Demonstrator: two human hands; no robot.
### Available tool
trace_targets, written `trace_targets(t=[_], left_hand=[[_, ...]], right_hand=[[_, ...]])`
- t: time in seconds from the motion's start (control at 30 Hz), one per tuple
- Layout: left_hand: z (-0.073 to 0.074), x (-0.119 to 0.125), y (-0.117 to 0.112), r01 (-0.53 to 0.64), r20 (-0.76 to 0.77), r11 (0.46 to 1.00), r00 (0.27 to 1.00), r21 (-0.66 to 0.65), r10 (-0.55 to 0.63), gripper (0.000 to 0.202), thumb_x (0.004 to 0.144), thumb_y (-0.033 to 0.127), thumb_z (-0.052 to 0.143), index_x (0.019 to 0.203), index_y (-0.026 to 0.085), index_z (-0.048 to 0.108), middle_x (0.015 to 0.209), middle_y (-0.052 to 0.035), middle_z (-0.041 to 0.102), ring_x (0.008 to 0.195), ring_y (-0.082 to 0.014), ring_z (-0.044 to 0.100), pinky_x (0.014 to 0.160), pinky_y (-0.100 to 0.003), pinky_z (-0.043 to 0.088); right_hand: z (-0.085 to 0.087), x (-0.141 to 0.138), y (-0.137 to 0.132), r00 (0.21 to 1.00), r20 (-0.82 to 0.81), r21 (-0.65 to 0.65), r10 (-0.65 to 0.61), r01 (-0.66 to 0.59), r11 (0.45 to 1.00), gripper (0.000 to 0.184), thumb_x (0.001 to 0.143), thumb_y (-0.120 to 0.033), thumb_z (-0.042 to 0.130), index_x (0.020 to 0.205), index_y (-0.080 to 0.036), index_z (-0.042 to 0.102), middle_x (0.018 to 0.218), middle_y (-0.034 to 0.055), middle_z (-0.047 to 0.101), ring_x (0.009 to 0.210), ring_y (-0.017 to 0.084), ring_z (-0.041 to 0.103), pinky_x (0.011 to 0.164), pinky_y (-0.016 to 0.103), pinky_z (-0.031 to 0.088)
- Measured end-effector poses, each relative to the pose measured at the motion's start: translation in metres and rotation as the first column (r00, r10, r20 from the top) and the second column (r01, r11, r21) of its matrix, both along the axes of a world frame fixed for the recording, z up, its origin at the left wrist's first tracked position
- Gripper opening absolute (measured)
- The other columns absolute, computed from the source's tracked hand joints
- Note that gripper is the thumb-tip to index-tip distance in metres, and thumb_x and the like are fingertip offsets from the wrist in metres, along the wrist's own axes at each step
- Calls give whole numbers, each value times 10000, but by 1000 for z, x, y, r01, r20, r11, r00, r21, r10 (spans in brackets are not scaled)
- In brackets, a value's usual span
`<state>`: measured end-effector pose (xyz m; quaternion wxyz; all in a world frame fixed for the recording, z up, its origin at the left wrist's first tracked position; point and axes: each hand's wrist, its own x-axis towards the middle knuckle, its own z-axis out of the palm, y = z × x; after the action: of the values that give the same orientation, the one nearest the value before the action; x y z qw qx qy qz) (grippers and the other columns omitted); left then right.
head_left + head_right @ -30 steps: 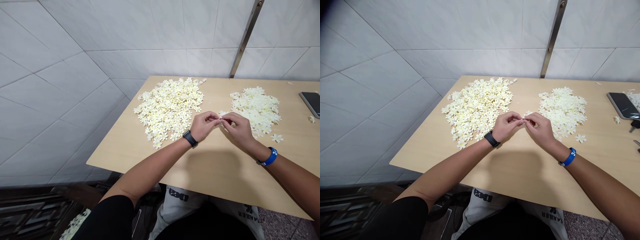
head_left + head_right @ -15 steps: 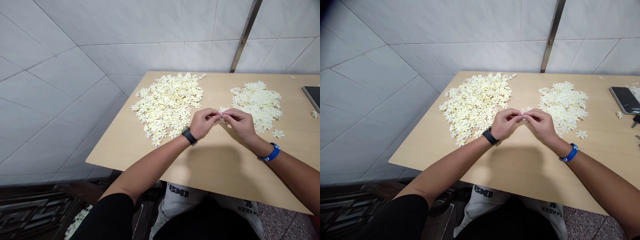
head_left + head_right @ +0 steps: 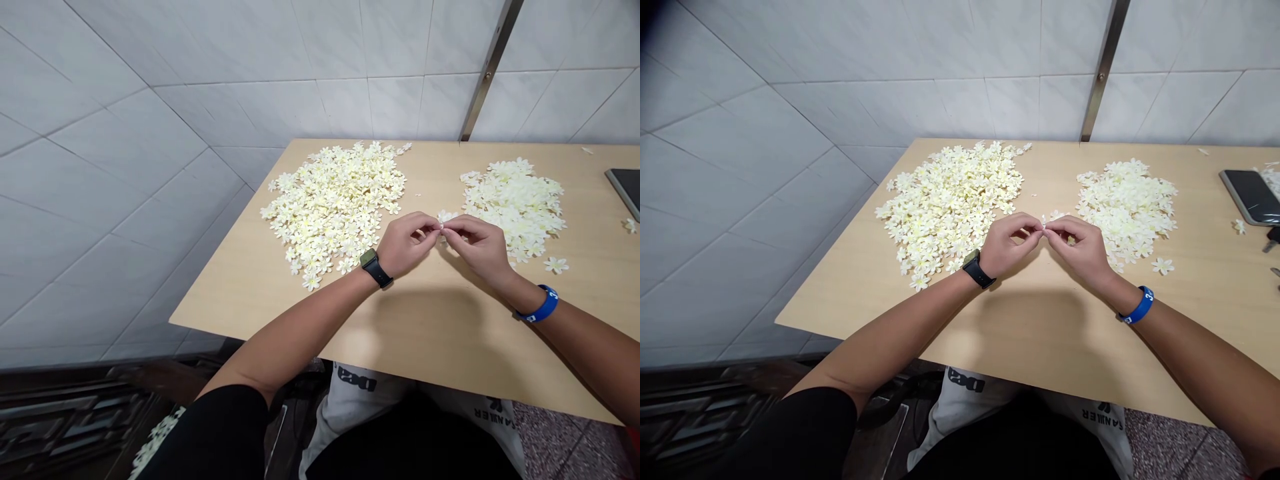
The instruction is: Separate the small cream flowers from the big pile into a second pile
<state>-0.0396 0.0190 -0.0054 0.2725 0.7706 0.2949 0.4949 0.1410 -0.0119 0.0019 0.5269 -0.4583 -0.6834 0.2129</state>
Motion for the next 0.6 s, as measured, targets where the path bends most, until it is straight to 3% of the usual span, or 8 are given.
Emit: trace_targets(t=[0.23,0.6], left_hand=[[0,-2,0,7,-20,997,1000,81,-6,89,959,153,632,929,168,715,909,-45,760,832,-104,688,681,-189,575],[-3,-3,-1,12,-20,975,1000,220,-8,122,982,162,577,957,179,695,930,-54,755,856,-120,687,697,-223,582]], right_hand=[[0,-1,-1,1000,6,37,-9,9,999,84,890,-289,749,830,-246,788,805,33,763,691,175,632,626,332,488],[2,-6,-6,999,-42,-11,3,-4,1000,85,881,-305,752,840,-230,750,789,26,722,677,161,599,615,321,461]])
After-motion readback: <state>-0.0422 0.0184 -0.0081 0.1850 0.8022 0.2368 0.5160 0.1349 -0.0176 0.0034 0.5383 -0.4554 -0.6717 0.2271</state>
